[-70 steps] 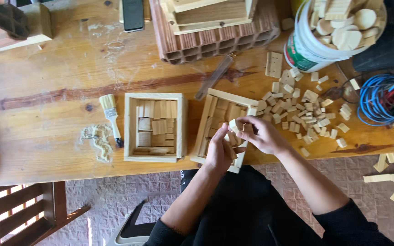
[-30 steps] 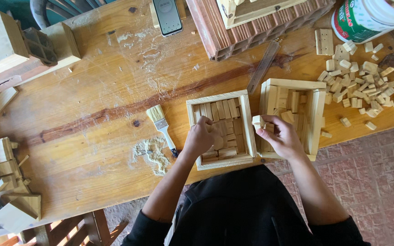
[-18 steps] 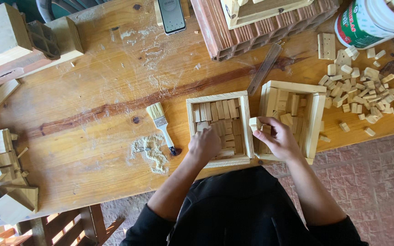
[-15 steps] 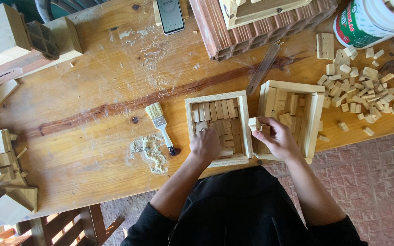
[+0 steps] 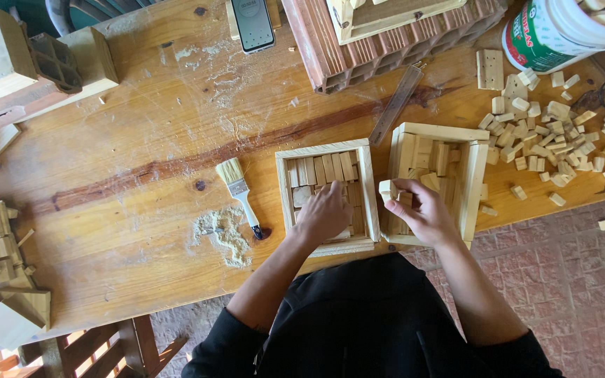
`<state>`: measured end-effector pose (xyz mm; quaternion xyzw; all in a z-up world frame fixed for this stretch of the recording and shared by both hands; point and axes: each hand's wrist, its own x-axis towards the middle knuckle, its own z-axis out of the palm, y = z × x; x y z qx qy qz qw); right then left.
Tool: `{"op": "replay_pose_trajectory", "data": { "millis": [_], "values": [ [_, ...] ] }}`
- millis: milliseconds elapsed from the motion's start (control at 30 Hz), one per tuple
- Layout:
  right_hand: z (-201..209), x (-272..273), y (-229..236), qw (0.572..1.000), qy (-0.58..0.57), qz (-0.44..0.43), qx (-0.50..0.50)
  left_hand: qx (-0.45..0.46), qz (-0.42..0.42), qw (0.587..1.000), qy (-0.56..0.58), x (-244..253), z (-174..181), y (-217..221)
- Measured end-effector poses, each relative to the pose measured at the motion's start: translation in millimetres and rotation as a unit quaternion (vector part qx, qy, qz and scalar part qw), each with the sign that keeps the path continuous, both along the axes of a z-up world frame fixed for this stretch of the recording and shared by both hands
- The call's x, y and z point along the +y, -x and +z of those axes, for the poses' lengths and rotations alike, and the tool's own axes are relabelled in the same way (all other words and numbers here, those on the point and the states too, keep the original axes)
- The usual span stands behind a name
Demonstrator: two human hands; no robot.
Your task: The person picks up small wooden blocks from a pile on a workbench and places them into two open wooden boxes. They repeatedly transfer pieces from the table into the boxes, occasionally adjusting the arrangement inside.
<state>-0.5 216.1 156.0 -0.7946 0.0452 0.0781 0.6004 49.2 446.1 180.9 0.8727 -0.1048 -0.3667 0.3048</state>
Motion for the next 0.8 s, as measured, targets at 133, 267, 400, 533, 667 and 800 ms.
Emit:
{"op": "replay_pose_trajectory", "data": {
  "millis": [133,267,400,533,667,800],
  "values": [
    [11.8,0.6,0.4,1.0,0.004,-0.016,-0.012,0.011,0.02,0.998,0.052,-0.8,-15.7,-0.4],
    [12.1,0.4,4.7,1.0,-0.006,-0.021,-0.008,0.037,0.022,0.999,0.017,-7.3,-17.6,-7.9],
    [15.4,1.1,5.2,1.0,-0.009,-0.028,-0.009,0.019,0.03,0.999,-0.03,-15.4,-10.7,-14.0],
    [15.9,1.1,10.0,0.999,-0.026,-0.038,0.0,0.05,0.061,0.997,-0.007,-16.3,-29.8,-19.0],
    [14.7,0.5,14.8,0.999,-0.016,-0.048,0.0,0.161,0.261,0.942,0.138,0.1,-101.5,-20.4],
    [7.1,0.0,17.0,0.998,-0.016,-0.054,0.004,0.271,0.486,0.769,0.314,2.9,-108.3,-20.8]
  ]
}}
